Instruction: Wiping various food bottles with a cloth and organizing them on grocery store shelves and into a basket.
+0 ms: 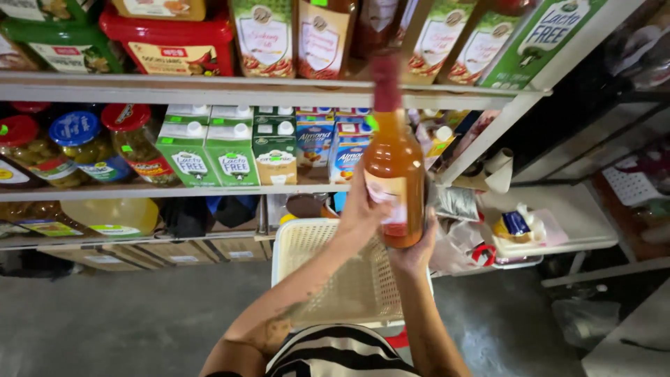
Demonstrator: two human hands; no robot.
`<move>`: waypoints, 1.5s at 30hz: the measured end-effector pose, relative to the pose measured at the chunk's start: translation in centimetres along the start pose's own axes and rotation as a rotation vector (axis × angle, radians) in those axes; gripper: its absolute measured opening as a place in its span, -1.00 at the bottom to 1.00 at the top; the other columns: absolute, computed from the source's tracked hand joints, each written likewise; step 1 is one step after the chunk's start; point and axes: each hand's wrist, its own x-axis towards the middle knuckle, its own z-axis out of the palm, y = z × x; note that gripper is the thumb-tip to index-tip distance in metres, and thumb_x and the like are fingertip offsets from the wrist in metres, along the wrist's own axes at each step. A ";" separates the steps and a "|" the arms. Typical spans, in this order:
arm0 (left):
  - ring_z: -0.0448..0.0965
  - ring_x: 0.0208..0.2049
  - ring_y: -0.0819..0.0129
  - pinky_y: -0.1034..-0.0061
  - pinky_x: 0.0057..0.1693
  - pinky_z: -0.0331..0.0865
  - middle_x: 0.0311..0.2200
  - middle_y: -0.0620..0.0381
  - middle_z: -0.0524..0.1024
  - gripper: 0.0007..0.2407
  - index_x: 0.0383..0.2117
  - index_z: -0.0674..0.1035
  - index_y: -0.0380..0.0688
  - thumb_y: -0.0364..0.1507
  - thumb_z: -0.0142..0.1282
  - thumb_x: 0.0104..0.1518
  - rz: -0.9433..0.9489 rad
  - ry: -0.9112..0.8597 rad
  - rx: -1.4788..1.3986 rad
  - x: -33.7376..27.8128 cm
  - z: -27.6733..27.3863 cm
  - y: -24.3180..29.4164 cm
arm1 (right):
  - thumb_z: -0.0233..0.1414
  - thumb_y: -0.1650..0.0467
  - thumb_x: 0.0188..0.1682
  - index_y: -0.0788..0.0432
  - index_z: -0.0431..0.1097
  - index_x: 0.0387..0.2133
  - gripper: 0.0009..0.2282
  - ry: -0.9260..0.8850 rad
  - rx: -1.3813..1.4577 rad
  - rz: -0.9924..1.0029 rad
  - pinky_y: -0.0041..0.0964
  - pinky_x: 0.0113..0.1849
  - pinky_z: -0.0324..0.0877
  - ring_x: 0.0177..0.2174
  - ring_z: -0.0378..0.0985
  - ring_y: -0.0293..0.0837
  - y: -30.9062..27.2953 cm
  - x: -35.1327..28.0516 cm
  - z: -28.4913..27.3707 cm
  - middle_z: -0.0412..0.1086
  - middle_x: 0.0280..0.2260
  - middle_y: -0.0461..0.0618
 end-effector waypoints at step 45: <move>0.49 0.13 0.17 0.25 0.28 0.39 0.10 -0.08 0.48 -0.27 0.24 0.31 -0.33 -0.24 0.44 -0.05 -0.155 0.222 -0.185 3.3 1.3 -3.8 | -0.17 0.22 0.27 0.50 -0.05 0.33 -0.43 -0.148 -1.245 -0.944 -0.09 0.19 0.09 0.24 0.16 0.08 -2.7 1.0 6.6 0.09 0.28 0.31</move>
